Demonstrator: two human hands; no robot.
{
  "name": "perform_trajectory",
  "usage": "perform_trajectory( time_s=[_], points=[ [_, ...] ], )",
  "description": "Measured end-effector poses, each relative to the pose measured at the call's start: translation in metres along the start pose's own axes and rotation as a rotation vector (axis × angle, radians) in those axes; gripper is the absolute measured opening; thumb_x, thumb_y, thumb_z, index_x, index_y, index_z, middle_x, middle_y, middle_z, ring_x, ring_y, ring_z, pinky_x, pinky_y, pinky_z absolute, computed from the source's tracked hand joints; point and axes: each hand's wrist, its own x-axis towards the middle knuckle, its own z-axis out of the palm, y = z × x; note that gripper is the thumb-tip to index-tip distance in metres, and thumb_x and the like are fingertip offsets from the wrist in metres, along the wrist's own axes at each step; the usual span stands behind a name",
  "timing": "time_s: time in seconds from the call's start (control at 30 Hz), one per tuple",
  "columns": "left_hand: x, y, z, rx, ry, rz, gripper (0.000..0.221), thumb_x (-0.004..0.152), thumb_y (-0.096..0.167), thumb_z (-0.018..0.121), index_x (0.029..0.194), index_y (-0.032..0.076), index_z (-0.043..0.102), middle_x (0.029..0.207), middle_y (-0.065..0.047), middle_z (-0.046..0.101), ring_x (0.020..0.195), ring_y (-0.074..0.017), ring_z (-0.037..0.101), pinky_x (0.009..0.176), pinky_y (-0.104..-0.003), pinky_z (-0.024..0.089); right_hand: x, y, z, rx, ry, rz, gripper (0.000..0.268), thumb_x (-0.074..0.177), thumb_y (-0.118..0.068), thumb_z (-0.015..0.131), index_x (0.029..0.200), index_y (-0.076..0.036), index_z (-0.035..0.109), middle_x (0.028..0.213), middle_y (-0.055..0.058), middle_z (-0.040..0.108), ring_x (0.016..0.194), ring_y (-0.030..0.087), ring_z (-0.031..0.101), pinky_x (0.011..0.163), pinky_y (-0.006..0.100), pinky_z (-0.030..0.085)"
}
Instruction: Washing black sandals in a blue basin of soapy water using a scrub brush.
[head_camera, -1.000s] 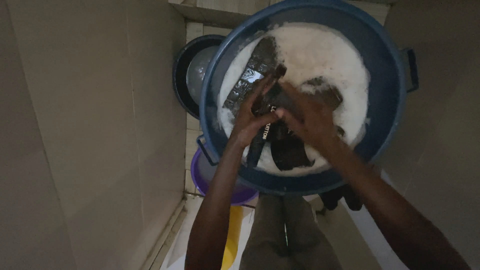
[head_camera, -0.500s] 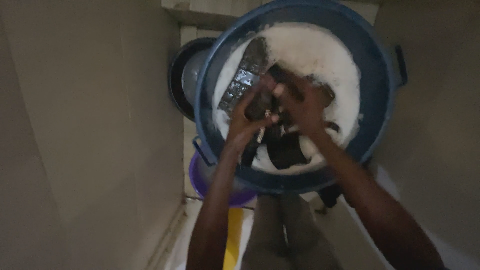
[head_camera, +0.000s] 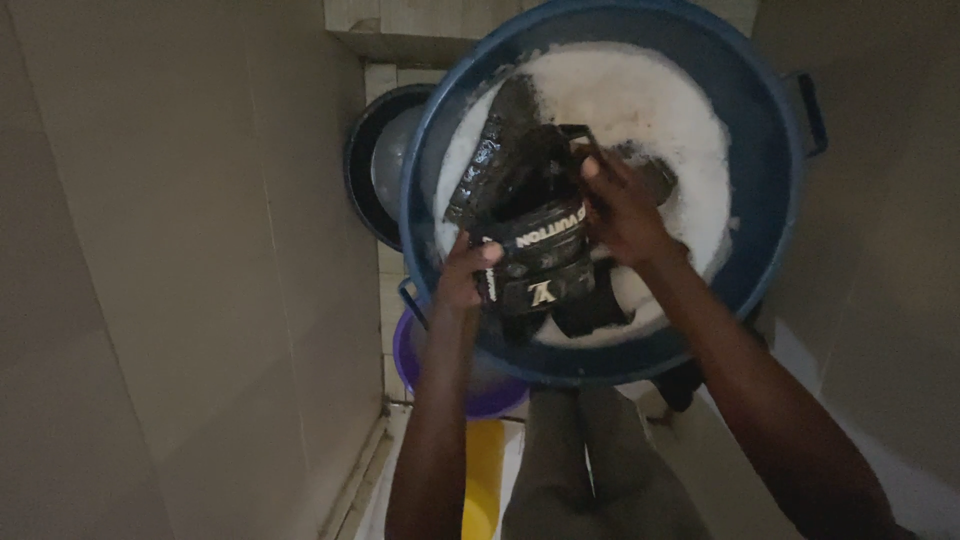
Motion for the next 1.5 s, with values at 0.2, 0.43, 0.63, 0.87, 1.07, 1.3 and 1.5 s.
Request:
perform_trajectory(
  time_s=[0.2,0.43,0.63,0.87,1.07,1.3,1.5],
  points=[
    [0.017,-0.066,-0.035,-0.360,0.382,-0.053,0.059,0.101,0.040,0.078,0.150,0.009,0.064,0.167,-0.020,0.042,0.157,-0.0402,0.034,0.131,-0.054,0.018,0.013,0.022,-0.022,-0.268,-0.132,-0.366,0.054,0.111,-0.046,0.064,0.145,-0.004,0.060,0.136,0.025,0.065,0.129,0.039,0.062,0.106,0.050,0.051],
    [0.019,0.038,0.011,-0.391,0.338,-0.291,0.055,0.107,0.043,0.064,0.152,0.012,0.062,0.165,-0.020,0.049,0.151,-0.0307,0.048,0.131,-0.047,0.027,0.003,0.029,-0.014,-0.359,-0.021,-0.421,0.042,0.113,-0.037,0.063,0.131,0.001,0.063,0.107,0.029,0.067,0.094,0.050,0.067,0.089,0.050,0.060],
    [-0.001,0.055,0.065,-0.944,0.207,-0.236,0.077,0.089,0.074,0.073,0.138,0.014,0.071,0.141,-0.032,0.063,0.130,-0.0479,0.061,0.111,-0.066,0.050,-0.022,0.040,-0.015,-0.423,-0.005,-0.279,0.061,0.108,-0.048,0.069,0.142,0.001,0.059,0.130,0.031,0.066,0.120,0.048,0.067,0.096,0.055,0.054],
    [0.023,0.043,0.059,-0.967,0.154,-0.204,0.078,0.098,0.071,0.067,0.153,0.017,0.059,0.158,-0.029,0.049,0.141,-0.0518,0.051,0.115,-0.062,0.047,-0.088,0.016,-0.031,-0.497,-0.016,-0.271,0.061,0.109,-0.033,0.056,0.158,-0.004,0.035,0.126,0.026,0.064,0.077,0.021,0.070,0.062,0.030,0.059],
    [0.022,0.061,0.077,-0.770,0.263,-0.239,0.073,0.096,0.059,0.075,0.156,0.023,0.056,0.161,-0.028,0.048,0.145,-0.0489,0.049,0.118,-0.062,0.045,-0.135,0.024,-0.019,-0.953,-0.108,-0.011,0.052,0.108,-0.037,0.053,0.158,-0.023,0.053,0.141,0.025,0.061,0.111,0.048,0.069,0.084,0.059,0.061],
    [0.004,0.021,0.072,-0.371,0.235,-0.483,0.101,0.086,0.074,0.071,0.169,0.027,0.037,0.171,-0.023,0.037,0.153,-0.0456,0.042,0.125,-0.061,0.035,-0.045,0.096,0.002,-1.631,0.003,-0.513,0.032,0.109,-0.038,0.060,0.102,-0.010,0.075,0.090,0.015,0.076,0.079,0.038,0.076,0.062,0.045,0.057],
    [0.013,0.034,0.061,-0.216,0.268,-0.490,0.111,0.083,0.081,0.066,0.170,0.020,0.033,0.171,-0.027,0.035,0.154,-0.0463,0.040,0.127,-0.061,0.033,-0.071,0.076,0.015,-1.587,0.035,-0.583,0.034,0.112,-0.035,0.058,0.112,-0.005,0.074,0.098,0.023,0.076,0.081,0.033,0.077,0.063,0.045,0.058]
  ],
)
